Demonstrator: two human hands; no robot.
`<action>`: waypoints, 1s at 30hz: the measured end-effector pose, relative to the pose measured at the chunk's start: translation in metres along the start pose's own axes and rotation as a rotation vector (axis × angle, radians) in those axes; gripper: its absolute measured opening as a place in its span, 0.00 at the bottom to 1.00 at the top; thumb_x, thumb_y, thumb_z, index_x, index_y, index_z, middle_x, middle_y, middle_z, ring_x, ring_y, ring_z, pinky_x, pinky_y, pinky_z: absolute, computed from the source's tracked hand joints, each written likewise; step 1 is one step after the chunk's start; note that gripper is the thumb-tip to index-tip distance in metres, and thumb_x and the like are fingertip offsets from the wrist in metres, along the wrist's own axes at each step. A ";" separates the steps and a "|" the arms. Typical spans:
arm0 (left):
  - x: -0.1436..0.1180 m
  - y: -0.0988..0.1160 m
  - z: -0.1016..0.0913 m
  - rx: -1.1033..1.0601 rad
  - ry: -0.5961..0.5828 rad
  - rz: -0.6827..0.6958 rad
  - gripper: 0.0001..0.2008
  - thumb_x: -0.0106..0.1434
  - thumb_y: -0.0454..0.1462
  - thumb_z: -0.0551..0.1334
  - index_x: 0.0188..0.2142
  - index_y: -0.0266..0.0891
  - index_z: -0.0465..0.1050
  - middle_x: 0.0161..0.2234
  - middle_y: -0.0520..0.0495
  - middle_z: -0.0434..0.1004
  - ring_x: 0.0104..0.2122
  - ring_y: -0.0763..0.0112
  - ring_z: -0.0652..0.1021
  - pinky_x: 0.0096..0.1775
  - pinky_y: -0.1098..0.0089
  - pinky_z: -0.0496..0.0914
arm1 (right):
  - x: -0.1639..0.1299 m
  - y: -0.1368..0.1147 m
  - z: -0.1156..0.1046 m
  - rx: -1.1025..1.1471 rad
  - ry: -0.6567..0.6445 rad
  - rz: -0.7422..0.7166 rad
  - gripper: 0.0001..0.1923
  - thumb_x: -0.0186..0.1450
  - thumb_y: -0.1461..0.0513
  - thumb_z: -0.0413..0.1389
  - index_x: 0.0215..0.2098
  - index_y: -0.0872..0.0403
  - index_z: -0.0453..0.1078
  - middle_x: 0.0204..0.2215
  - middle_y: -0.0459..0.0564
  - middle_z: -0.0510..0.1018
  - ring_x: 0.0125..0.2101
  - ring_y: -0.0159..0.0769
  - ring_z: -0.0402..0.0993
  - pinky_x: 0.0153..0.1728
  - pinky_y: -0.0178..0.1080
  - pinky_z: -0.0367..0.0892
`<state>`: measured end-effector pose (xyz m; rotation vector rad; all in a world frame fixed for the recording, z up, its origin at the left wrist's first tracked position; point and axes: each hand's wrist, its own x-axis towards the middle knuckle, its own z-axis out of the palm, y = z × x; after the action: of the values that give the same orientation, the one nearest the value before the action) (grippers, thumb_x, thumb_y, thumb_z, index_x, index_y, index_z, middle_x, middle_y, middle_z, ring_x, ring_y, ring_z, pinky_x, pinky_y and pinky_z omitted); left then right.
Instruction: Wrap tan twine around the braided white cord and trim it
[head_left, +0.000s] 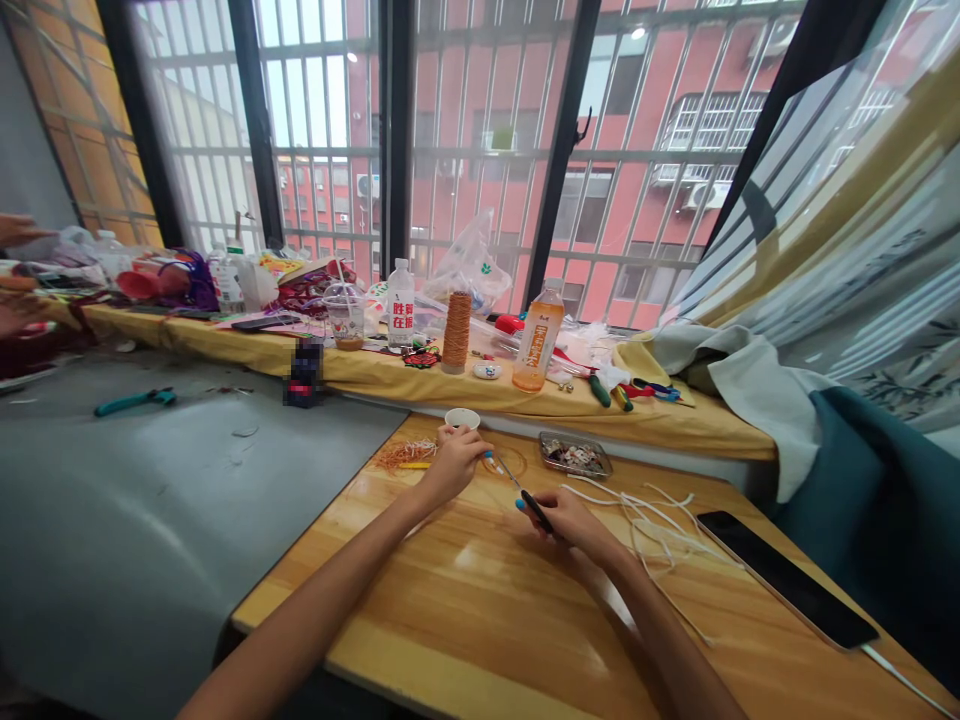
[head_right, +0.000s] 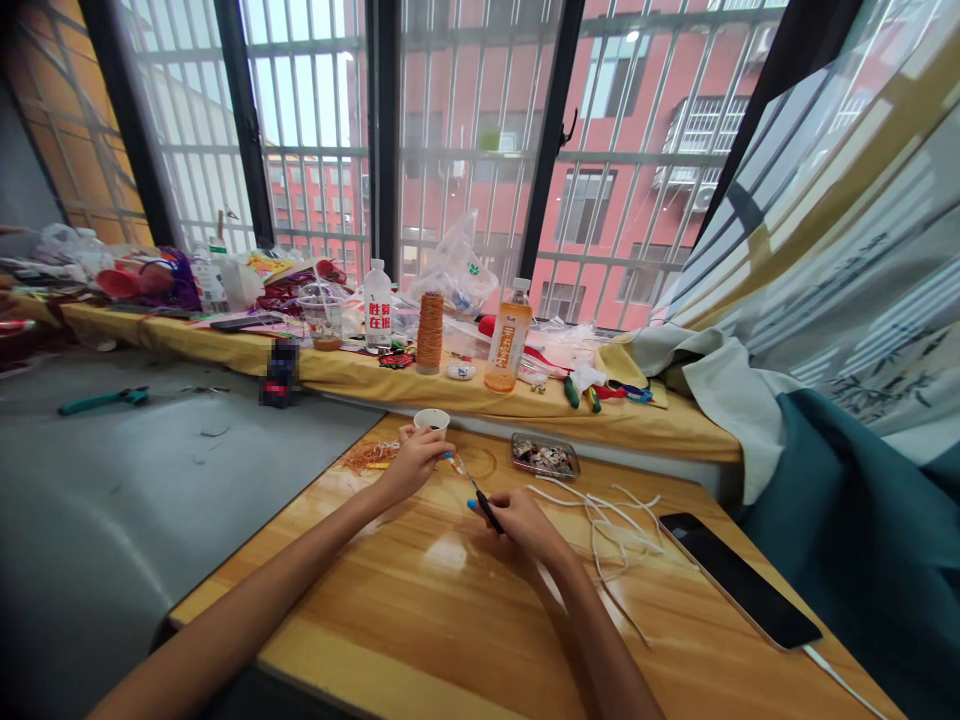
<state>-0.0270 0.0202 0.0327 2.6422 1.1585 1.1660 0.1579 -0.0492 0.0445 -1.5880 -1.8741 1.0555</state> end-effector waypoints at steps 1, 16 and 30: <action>0.000 0.000 0.000 -0.002 0.003 -0.023 0.10 0.59 0.31 0.51 0.33 0.42 0.71 0.31 0.50 0.73 0.38 0.69 0.66 0.41 0.64 0.49 | 0.001 0.001 -0.001 -0.002 0.020 -0.007 0.22 0.52 0.46 0.48 0.17 0.57 0.60 0.12 0.42 0.62 0.13 0.23 0.53 0.15 0.30 0.47; 0.003 0.024 -0.001 -0.737 -0.022 -0.312 0.07 0.55 0.33 0.54 0.33 0.35 0.67 0.26 0.50 0.71 0.26 0.73 0.72 0.30 0.73 0.66 | 0.006 0.000 0.012 0.160 0.139 -0.252 0.25 0.55 0.50 0.47 0.47 0.56 0.62 0.39 0.54 0.70 0.31 0.35 0.69 0.28 0.37 0.65; -0.010 0.035 0.011 -0.237 -0.178 0.102 0.02 0.54 0.30 0.55 0.27 0.37 0.63 0.31 0.48 0.67 0.34 0.71 0.67 0.35 0.72 0.61 | 0.009 0.005 0.020 0.068 0.041 -0.269 0.26 0.57 0.44 0.41 0.33 0.57 0.64 0.23 0.46 0.68 0.24 0.32 0.63 0.27 0.35 0.60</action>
<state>-0.0030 -0.0085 0.0291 2.5850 0.8114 0.9867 0.1436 -0.0450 0.0275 -1.2667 -1.9366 0.9497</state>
